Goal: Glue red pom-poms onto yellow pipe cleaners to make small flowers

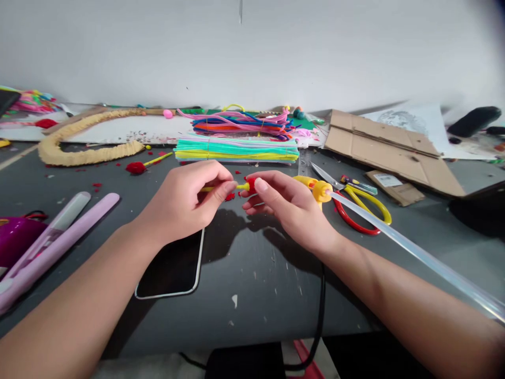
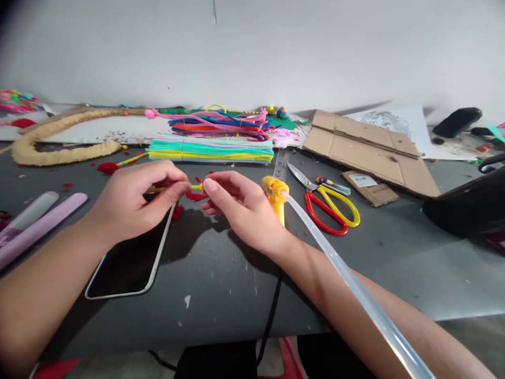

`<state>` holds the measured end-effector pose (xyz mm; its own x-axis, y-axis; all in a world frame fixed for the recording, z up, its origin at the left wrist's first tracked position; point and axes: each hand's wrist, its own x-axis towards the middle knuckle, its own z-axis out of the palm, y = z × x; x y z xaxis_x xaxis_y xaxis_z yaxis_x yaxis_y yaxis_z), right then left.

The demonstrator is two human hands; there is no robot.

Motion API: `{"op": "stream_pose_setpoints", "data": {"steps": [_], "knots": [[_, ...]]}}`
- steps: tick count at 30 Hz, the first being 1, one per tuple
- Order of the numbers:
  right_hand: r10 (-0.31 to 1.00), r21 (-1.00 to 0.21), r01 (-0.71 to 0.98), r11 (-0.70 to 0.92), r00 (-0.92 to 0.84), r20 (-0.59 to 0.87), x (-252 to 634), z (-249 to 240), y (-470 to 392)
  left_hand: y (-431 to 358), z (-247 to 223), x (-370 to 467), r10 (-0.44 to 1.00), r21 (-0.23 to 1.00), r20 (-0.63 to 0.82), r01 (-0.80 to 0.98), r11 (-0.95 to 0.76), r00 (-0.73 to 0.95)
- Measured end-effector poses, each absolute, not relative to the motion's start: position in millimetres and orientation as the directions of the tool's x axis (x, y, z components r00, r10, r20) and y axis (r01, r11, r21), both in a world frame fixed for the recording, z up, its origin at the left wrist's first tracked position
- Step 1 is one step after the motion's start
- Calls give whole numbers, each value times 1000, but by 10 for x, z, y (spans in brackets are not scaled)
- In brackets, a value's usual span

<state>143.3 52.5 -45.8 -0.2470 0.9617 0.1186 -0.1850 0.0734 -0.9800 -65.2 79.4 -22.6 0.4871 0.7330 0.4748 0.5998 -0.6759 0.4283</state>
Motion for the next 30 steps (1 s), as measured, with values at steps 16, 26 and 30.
{"op": "stream_pose_setpoints", "data": {"steps": [16, 26, 30], "knots": [[944, -965, -68, 253, -200, 262, 1467, -499, 540, 795, -249, -641, 733, 465, 451, 567, -680, 509], [935, -954, -31, 299, -192, 299, 1458, -501, 511, 785, -215, -649, 725, 473, 446, 549, -689, 525], [942, -958, -9, 286, -183, 282, 1452, -500, 507, 782, -225, -653, 709, 446, 462, 551, -705, 533]]}}
